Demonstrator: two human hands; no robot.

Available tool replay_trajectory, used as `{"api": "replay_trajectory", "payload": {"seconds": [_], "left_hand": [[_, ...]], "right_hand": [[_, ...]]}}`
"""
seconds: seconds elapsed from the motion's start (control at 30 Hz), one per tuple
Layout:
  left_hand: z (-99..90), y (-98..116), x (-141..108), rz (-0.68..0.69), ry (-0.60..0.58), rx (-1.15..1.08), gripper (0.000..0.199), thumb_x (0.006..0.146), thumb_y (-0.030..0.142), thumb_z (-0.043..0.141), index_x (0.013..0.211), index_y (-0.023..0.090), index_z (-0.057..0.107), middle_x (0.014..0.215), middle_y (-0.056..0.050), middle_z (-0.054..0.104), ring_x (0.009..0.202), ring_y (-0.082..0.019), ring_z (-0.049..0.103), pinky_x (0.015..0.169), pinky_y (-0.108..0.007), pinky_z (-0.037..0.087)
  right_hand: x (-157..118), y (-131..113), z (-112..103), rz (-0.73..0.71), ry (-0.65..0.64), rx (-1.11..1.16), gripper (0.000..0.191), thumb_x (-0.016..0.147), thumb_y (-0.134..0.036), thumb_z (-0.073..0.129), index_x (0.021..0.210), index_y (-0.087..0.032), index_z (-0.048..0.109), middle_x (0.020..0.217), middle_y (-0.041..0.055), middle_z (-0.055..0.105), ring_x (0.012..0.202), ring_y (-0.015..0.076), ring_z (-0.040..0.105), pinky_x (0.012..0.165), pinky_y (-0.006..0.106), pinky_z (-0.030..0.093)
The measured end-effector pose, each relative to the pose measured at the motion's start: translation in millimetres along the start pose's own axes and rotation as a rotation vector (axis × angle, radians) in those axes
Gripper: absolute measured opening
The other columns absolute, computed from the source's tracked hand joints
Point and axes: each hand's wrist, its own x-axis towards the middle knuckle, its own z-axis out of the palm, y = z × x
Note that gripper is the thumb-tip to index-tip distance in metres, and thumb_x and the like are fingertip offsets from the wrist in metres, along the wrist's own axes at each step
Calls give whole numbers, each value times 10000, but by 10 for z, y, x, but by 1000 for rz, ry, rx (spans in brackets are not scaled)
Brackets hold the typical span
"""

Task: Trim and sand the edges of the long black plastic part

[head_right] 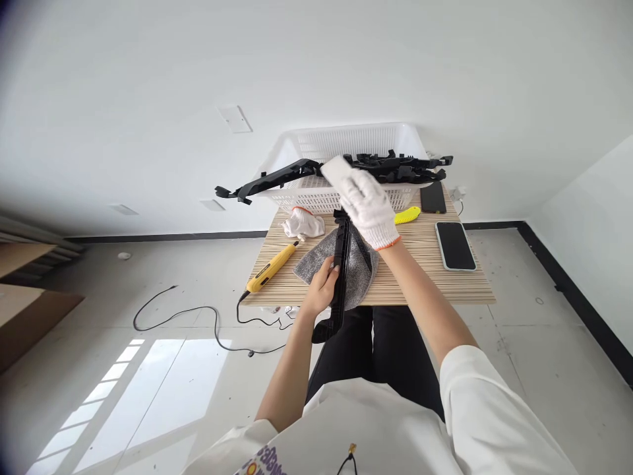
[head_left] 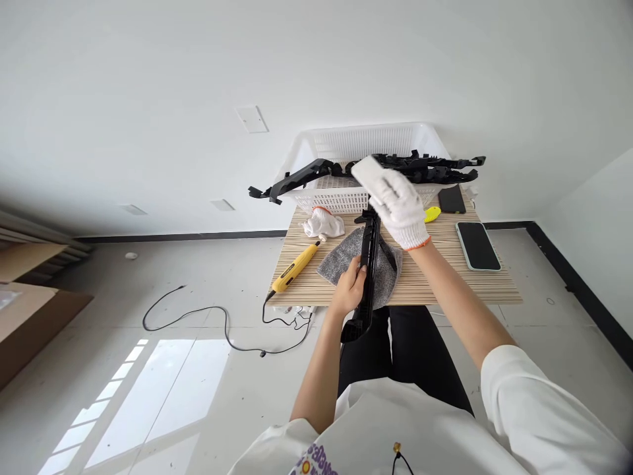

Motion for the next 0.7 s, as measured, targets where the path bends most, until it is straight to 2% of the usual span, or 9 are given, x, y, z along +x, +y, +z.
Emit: {"api": "replay_trajectory", "payload": {"seconds": [0.07, 0.17, 0.27, 0.37, 0.5, 0.6, 0.63, 0.7], "left_hand": [[1, -3, 1, -1, 1, 3, 294, 1000, 364, 346, 1194, 223, 516, 857, -7, 624, 777, -183, 578, 743, -300, 406], [0, -1, 1, 2, 0, 4, 298, 1000, 365, 346, 1196, 219, 516, 859, -10, 631, 790, -186, 586, 754, -301, 416], [-1, 3, 1, 6, -1, 9, 299, 1003, 366, 346, 1196, 219, 521, 860, -11, 638, 791, -185, 591, 761, -302, 424], [-1, 4, 0, 10, 1, 15, 304, 1005, 366, 342, 1200, 217, 522, 861, -12, 643, 792, -183, 595, 762, -302, 431], [-3, 6, -3, 11, 0, 16, 300, 1005, 369, 344, 1196, 219, 520, 840, -6, 634, 760, -177, 584, 732, -295, 422], [-5, 15, -5, 6, -4, 13, 300, 1004, 374, 343, 1192, 220, 519, 824, -1, 623, 749, -178, 578, 721, -292, 414], [-6, 17, -6, 5, -3, 14, 300, 1003, 374, 345, 1192, 219, 520, 821, 0, 620, 750, -178, 578, 724, -292, 414], [-6, 19, -6, 3, -4, 19, 302, 1004, 368, 346, 1198, 217, 519, 819, 1, 617, 747, -176, 578, 725, -292, 414]], "right_hand": [[8, 8, -7, 59, 35, 36, 568, 940, -366, 512, 1490, -254, 427, 1502, 100, 453, 1396, 305, 402, 1145, 514, 370], [9, 22, -18, 33, -8, 121, 561, 921, -381, 542, 1466, -276, 462, 1501, 81, 465, 1407, 304, 390, 1171, 513, 334], [28, 24, -29, 94, 0, 155, 563, 918, -375, 543, 1465, -267, 465, 1517, 83, 449, 1421, 312, 372, 1175, 535, 320], [59, 22, -37, 40, -55, 168, 562, 915, -376, 548, 1460, -268, 472, 1509, 69, 468, 1423, 296, 376, 1178, 513, 326], [50, 24, -67, 117, 27, 189, 535, 918, -403, 547, 1428, -246, 513, 1501, 77, 477, 1421, 297, 385, 1176, 515, 327], [-15, -7, -118, 110, 24, 318, 528, 875, -442, 614, 1367, -253, 573, 1458, 70, 524, 1398, 283, 422, 1177, 486, 338], [-39, -27, -135, 169, 69, 406, 517, 877, -445, 613, 1359, -265, 574, 1451, 59, 530, 1381, 269, 445, 1164, 476, 361], [-76, -74, -153, 387, 180, 682, 466, 900, -435, 581, 1335, -270, 576, 1394, 53, 572, 1303, 239, 531, 1091, 456, 458]]}}
